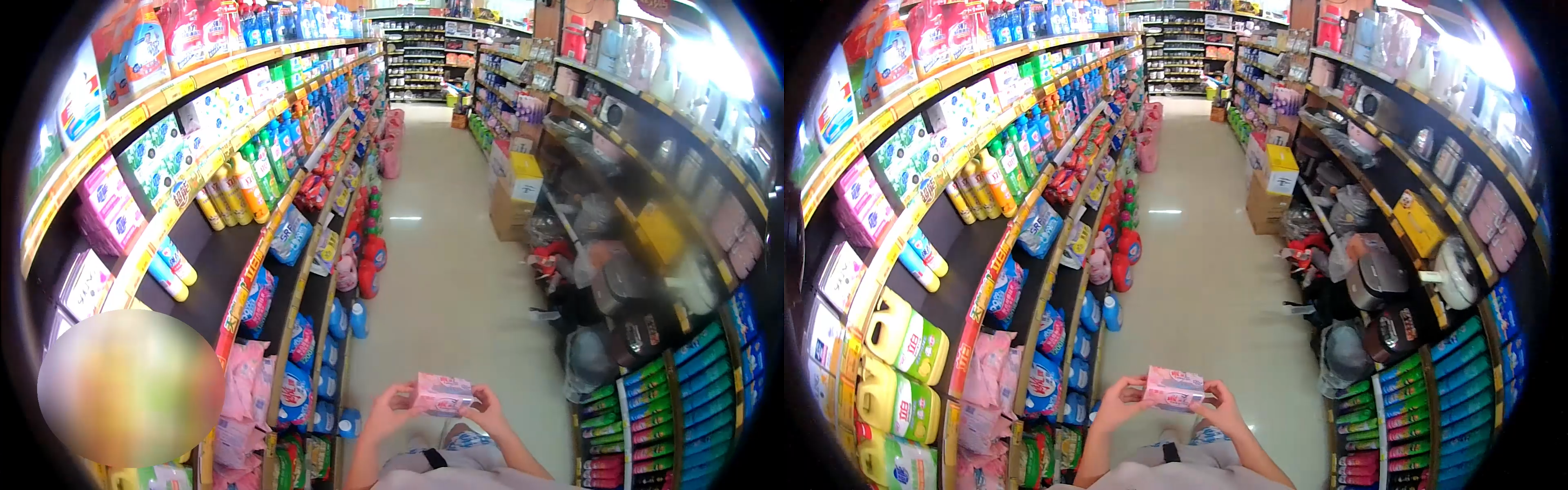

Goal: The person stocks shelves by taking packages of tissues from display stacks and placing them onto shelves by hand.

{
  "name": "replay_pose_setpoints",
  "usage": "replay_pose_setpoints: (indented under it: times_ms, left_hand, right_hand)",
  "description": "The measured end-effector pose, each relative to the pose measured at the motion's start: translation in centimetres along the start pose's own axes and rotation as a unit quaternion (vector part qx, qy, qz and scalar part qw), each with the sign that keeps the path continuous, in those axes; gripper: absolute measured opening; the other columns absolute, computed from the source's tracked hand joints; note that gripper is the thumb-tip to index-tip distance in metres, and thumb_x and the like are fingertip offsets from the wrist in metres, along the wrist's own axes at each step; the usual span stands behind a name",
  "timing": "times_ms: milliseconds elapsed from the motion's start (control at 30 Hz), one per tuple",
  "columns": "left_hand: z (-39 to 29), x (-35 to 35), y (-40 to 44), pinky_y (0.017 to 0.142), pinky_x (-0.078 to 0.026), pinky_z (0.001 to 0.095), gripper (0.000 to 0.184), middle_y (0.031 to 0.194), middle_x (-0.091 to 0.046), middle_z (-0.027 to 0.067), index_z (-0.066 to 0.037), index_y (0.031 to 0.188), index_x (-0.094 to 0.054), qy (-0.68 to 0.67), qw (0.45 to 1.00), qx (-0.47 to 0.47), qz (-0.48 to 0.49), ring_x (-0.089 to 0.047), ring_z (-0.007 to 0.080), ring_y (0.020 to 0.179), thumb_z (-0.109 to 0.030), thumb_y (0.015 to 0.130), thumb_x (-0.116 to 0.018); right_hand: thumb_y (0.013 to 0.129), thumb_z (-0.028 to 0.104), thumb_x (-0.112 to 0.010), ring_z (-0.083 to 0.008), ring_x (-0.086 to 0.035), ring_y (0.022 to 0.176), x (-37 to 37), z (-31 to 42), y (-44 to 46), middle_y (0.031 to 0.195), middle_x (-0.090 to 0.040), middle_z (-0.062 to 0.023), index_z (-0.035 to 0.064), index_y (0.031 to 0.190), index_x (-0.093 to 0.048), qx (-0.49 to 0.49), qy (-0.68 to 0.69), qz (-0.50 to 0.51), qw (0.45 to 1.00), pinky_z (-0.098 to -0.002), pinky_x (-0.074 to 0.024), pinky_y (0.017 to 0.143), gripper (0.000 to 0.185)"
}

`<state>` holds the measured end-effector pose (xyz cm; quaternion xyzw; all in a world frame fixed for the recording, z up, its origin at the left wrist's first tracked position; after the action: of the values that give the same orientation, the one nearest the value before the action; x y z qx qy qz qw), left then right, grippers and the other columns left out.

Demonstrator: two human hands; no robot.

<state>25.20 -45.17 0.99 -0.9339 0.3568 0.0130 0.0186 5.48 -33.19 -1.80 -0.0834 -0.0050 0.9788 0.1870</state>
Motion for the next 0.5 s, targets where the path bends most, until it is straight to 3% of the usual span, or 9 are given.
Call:
replay_pose_setpoints:
  times_ms: [67,300,500]
  left_hand:
    - [1.4,1.0,1.4,0.076,-0.053,0.0326,0.036,0.123,-0.052,0.0177,0.001,0.104,-0.051,0.0,1.0,0.006,-0.027,-0.063,0.022,0.09,-0.001,0.075,-0.072]
    - [2.0,4.3,11.4,0.075,-0.053,0.0309,0.035,0.121,-0.054,0.0151,0.0,0.104,-0.052,-0.034,0.994,0.006,-0.105,-0.062,0.0195,0.089,-0.002,0.075,-0.072]
    - [-1.2,6.8,22.1,0.077,-0.052,0.0311,0.036,0.12,-0.055,0.0136,-0.001,0.104,-0.052,-0.022,0.993,-0.021,-0.117,-0.061,0.0194,0.091,-0.006,0.075,-0.073]
  right_hand:
    - [0.073,0.005,-0.074,-0.0149,-0.054,0.099,-0.6,-0.9,2.4,0.108,-0.055,-0.0062,0.0064,0.101,-0.048,-0.051,0.042,0.015,0.998,-0.0311,-0.0469,0.083,0.038]
    - [0.075,0.004,-0.072,-0.0129,-0.056,0.093,-0.7,-0.9,15.0,0.106,-0.056,-0.0059,0.0058,0.102,-0.047,-0.059,0.049,0.046,0.996,-0.0269,-0.048,0.078,0.036]
    - [0.075,0.004,-0.071,-0.0136,-0.053,0.098,0.1,0.8,26.9,0.104,-0.055,-0.0041,0.0068,0.104,-0.047,0.015,0.072,0.047,0.996,-0.0297,-0.0471,0.079,0.038]
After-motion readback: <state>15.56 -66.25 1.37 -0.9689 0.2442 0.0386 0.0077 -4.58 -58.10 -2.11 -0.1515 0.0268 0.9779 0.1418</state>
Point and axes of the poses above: each hand's wrist, its own y-axis towards the middle knuckle, its own x-axis out of the back of the hand, z = x × y, the point moved 4 cm from there along y, towards the middle knuckle
